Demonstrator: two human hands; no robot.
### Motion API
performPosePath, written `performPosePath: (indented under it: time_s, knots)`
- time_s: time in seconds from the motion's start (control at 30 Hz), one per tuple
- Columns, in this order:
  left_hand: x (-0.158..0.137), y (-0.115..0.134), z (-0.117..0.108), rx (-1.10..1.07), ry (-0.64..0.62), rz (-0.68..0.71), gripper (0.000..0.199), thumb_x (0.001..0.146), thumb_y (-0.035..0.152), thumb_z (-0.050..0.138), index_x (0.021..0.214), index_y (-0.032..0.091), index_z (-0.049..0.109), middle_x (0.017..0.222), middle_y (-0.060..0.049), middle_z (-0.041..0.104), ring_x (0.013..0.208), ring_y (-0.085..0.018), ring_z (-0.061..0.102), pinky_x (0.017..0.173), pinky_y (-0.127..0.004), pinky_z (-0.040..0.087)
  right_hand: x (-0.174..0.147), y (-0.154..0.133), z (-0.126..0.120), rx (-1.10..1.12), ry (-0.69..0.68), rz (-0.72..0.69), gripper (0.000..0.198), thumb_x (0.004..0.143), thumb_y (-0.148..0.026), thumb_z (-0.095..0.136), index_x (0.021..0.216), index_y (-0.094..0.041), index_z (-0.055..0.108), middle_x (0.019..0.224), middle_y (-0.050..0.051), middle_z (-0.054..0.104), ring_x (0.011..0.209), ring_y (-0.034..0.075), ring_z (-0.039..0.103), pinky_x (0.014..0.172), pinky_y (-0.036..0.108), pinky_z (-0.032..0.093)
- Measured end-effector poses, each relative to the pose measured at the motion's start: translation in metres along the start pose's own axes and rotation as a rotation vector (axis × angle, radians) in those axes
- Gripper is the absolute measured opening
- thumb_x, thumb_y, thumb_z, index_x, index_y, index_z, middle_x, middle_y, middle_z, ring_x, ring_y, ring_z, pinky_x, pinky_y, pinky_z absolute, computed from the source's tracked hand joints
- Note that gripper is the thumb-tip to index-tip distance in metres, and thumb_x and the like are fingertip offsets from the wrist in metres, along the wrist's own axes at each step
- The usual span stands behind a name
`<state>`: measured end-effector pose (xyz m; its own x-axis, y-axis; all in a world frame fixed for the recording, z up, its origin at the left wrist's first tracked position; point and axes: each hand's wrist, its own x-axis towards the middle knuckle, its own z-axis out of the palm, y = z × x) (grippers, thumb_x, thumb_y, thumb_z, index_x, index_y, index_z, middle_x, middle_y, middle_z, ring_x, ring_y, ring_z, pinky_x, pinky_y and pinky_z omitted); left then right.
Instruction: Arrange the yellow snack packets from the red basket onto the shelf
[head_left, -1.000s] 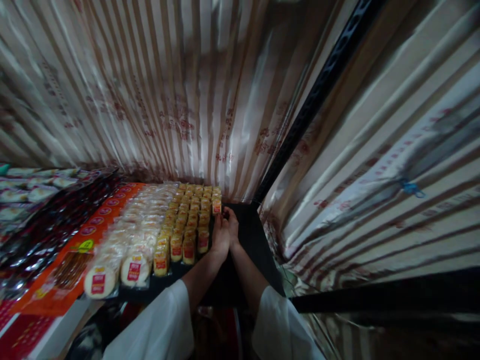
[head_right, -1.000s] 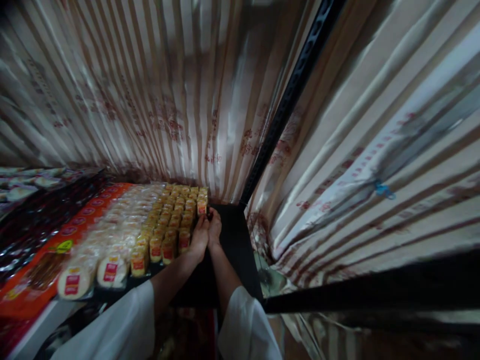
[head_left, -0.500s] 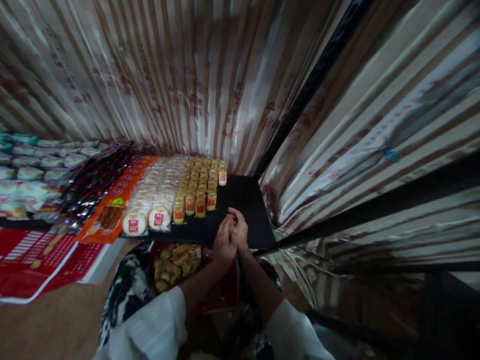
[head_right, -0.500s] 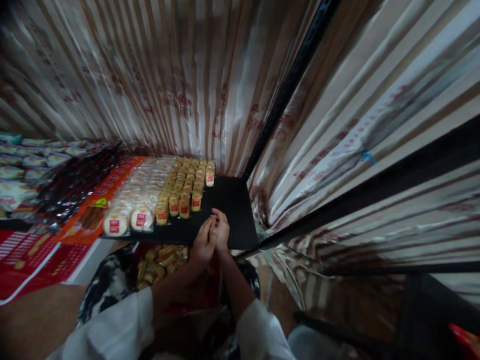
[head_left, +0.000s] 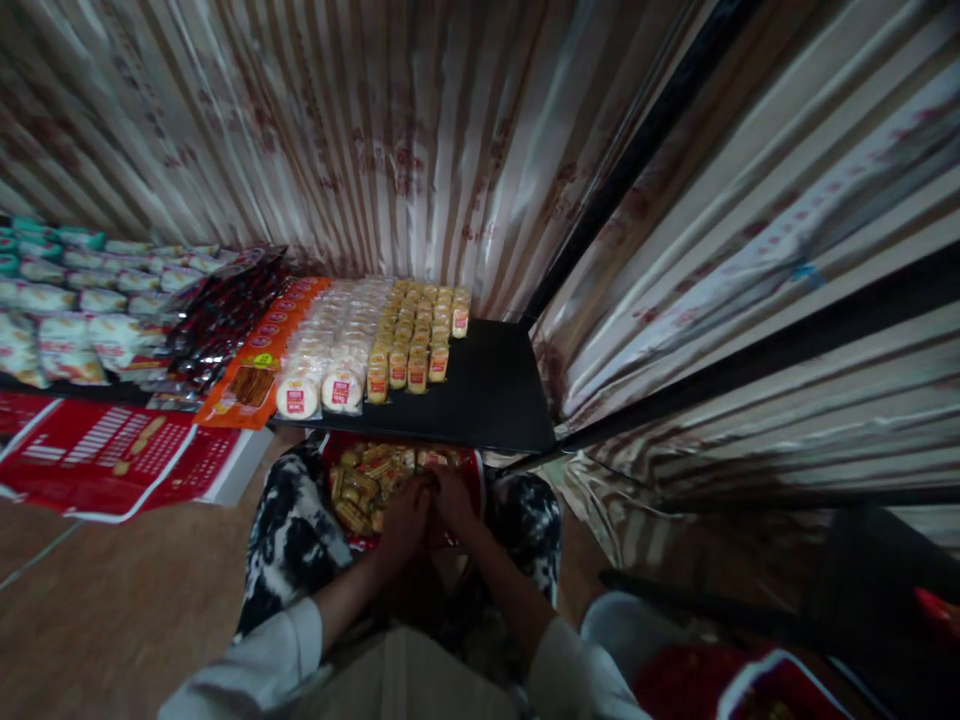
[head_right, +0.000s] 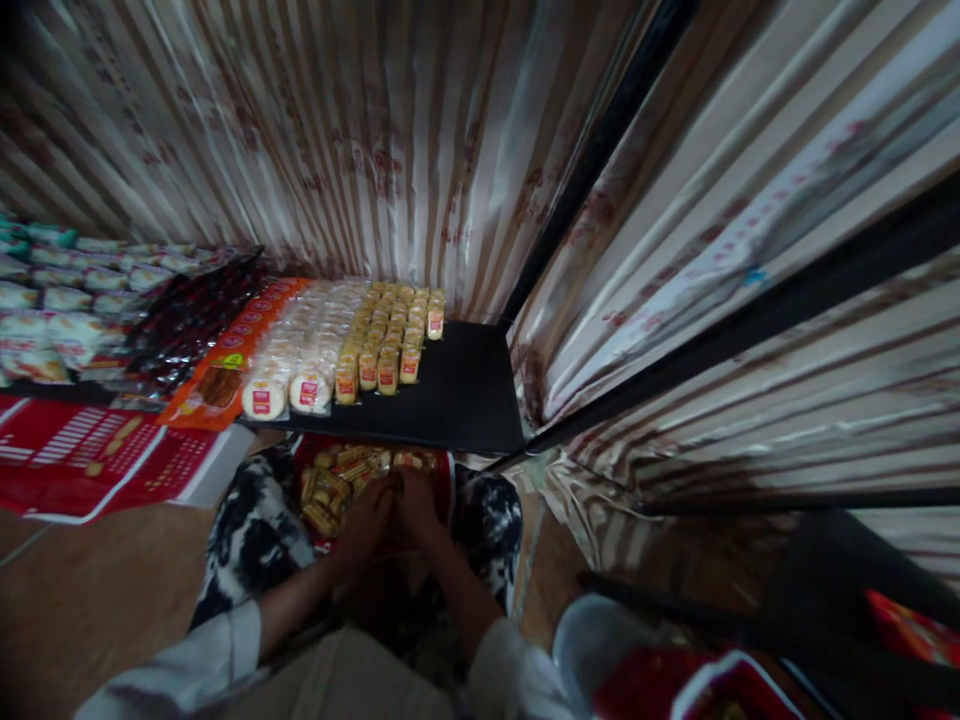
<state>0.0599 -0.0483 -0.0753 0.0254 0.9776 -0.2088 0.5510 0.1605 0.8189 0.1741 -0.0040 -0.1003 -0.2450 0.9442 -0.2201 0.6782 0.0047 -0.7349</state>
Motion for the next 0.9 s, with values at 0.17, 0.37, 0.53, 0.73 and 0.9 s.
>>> performPosePath:
  time_s: [0.17, 0.37, 0.53, 0.73, 0.9]
  knots:
    - [0.015, -0.035, -0.013, 0.349, -0.112, -0.315, 0.034, 0.087, 0.020, 0.036, 0.114, 0.011, 0.056, 0.112, -0.016, 0.063, 0.105, -0.023, 0.060, 0.088, -0.032, 0.044, 0.007, 0.006, 0.031, -0.076, -0.179, 0.136, 0.034, 0.082, -0.012, 0.043, 0.111, -0.016, 0.061, 0.114, 0.012, 0.065, 0.105, 0.023, 0.061, 0.092, 0.033, 0.043]
    - [0.025, -0.057, -0.007, 0.513, -0.189, -0.327, 0.035, 0.085, 0.017, 0.039, 0.117, 0.011, 0.053, 0.108, -0.019, 0.063, 0.097, -0.026, 0.063, 0.078, -0.033, 0.044, 0.014, 0.023, 0.054, 0.141, -0.232, 0.093, 0.044, 0.076, -0.009, 0.049, 0.119, -0.019, 0.056, 0.123, 0.009, 0.061, 0.112, 0.022, 0.057, 0.097, 0.036, 0.042]
    - [0.029, -0.055, -0.003, 0.558, -0.202, -0.275, 0.035, 0.081, 0.014, 0.046, 0.115, 0.010, 0.054, 0.113, -0.018, 0.061, 0.100, -0.029, 0.060, 0.080, -0.033, 0.044, 0.019, 0.030, 0.062, 0.273, -0.246, 0.067, 0.048, 0.076, -0.011, 0.050, 0.124, -0.016, 0.052, 0.126, 0.011, 0.059, 0.115, 0.022, 0.055, 0.101, 0.037, 0.039]
    - [0.030, -0.057, -0.005, 0.616, -0.193, -0.327, 0.035, 0.085, 0.011, 0.040, 0.116, 0.010, 0.057, 0.103, -0.019, 0.066, 0.089, -0.029, 0.065, 0.074, -0.033, 0.046, 0.019, 0.026, 0.063, 0.292, -0.196, 0.073, 0.043, 0.076, -0.008, 0.046, 0.114, -0.020, 0.059, 0.113, 0.006, 0.067, 0.105, 0.020, 0.061, 0.097, 0.037, 0.043]
    - [0.026, -0.060, -0.006, 0.540, -0.178, -0.287, 0.038, 0.083, 0.016, 0.043, 0.120, 0.014, 0.055, 0.104, -0.017, 0.068, 0.092, -0.028, 0.065, 0.076, -0.034, 0.047, 0.022, 0.027, 0.052, 0.138, 0.025, 0.132, 0.053, 0.074, -0.007, 0.049, 0.125, -0.021, 0.053, 0.134, 0.008, 0.052, 0.126, 0.022, 0.045, 0.107, 0.040, 0.032]
